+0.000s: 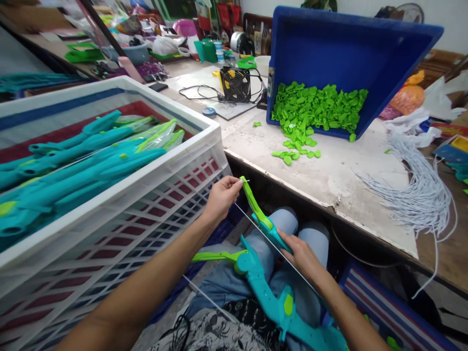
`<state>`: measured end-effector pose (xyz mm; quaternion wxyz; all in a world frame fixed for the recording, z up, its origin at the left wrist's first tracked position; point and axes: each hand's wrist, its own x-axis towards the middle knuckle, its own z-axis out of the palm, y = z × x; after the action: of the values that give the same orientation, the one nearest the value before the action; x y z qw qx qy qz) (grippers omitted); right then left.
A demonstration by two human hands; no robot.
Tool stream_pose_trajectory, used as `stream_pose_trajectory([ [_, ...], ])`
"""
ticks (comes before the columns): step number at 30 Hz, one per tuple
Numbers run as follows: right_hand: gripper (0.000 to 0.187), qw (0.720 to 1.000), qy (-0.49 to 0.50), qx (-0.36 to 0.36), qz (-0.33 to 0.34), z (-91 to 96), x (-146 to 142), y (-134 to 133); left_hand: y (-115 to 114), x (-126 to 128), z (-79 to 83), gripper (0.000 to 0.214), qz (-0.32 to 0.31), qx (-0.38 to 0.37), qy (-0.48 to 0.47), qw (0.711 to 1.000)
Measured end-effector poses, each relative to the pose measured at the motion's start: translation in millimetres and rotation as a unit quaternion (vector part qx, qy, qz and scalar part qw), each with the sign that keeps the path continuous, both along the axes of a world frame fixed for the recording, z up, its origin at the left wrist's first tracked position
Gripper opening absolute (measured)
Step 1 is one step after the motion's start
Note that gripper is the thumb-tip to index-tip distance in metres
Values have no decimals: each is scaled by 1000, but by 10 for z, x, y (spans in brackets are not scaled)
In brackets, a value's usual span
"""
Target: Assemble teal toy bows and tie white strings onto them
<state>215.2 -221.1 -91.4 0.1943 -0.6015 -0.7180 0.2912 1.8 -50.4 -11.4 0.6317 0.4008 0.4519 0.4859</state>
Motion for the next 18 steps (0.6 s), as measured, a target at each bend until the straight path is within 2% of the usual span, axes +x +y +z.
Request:
stream_pose_trajectory([
  [5,51,997,-69,30,6,-48,-72,-98,-66,-156,-18,46,-65,-11,-64,996],
  [7,51,996,-78,38,13,-52,-79,-129,-89,-215,-42,47,-95,-21,-77,992],
  [10,45,993,-103,63,11,55,-95,-82,-123,-268,-82,45,-98,-21,-89,991],
  [13,34,985,-93,143,-28,323,-215,189,-157,-279,-109,45,-93,-10,-96,991],
  [15,30,979,-31,194,-47,527,-377,495,-172,-273,-112,45,-95,-2,-97,991],
  [18,26,971,81,221,-34,739,-664,1002,-180,-268,-104,45,-96,2,-94,991],
])
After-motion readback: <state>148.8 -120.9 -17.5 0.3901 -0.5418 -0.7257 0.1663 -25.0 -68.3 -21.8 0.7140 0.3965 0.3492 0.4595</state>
